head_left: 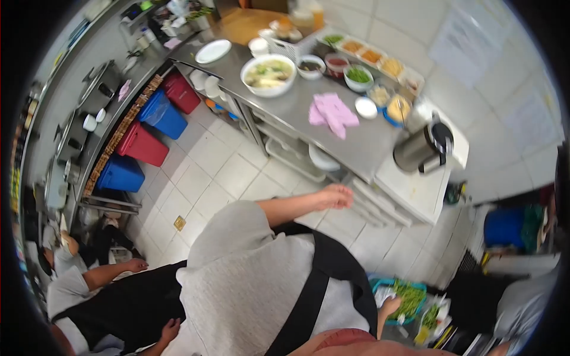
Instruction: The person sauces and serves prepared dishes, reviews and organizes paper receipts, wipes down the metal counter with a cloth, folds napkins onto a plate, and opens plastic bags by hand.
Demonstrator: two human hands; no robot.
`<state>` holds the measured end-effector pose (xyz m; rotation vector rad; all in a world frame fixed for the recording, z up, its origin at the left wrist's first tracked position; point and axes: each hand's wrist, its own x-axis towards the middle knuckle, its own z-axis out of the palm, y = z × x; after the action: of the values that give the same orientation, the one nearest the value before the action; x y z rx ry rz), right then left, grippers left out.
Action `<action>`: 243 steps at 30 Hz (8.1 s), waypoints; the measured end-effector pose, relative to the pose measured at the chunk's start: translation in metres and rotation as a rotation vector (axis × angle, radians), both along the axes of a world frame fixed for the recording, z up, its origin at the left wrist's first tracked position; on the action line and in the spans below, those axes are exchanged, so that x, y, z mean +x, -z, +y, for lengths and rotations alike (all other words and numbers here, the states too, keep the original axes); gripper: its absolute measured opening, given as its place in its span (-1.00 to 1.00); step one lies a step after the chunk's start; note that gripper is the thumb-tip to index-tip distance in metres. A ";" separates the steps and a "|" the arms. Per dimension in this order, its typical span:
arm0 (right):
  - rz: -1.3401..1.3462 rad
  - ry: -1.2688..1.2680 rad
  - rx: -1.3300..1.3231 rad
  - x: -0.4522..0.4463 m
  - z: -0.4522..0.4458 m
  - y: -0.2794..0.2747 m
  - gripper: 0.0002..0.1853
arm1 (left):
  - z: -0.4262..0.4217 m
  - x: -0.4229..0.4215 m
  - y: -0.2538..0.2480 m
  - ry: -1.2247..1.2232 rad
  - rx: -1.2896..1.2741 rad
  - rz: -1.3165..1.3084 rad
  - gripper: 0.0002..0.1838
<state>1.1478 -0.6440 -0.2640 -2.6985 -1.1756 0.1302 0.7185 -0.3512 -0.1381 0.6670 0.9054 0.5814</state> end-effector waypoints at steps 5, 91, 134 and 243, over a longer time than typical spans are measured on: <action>0.089 -0.256 0.399 -0.107 0.117 -0.010 -0.56 | 0.027 -0.089 -0.013 -0.039 0.164 -0.032 -0.78; 0.156 -1.649 0.432 -1.531 1.004 -0.286 -0.67 | 0.632 -1.211 -0.071 -1.053 0.839 0.459 -0.64; 0.087 -1.702 0.602 -1.527 1.027 -0.312 -0.81 | 0.628 -1.192 -0.093 -1.119 0.423 0.045 -0.84; -0.807 -0.527 0.697 -0.968 1.125 -0.624 -0.34 | 0.505 -1.216 -0.104 -1.043 0.615 0.573 -0.58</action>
<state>0.1803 0.4814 0.3597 -1.7750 -1.6798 -1.1525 -0.4976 0.1542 -0.0345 0.9072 1.6433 1.7001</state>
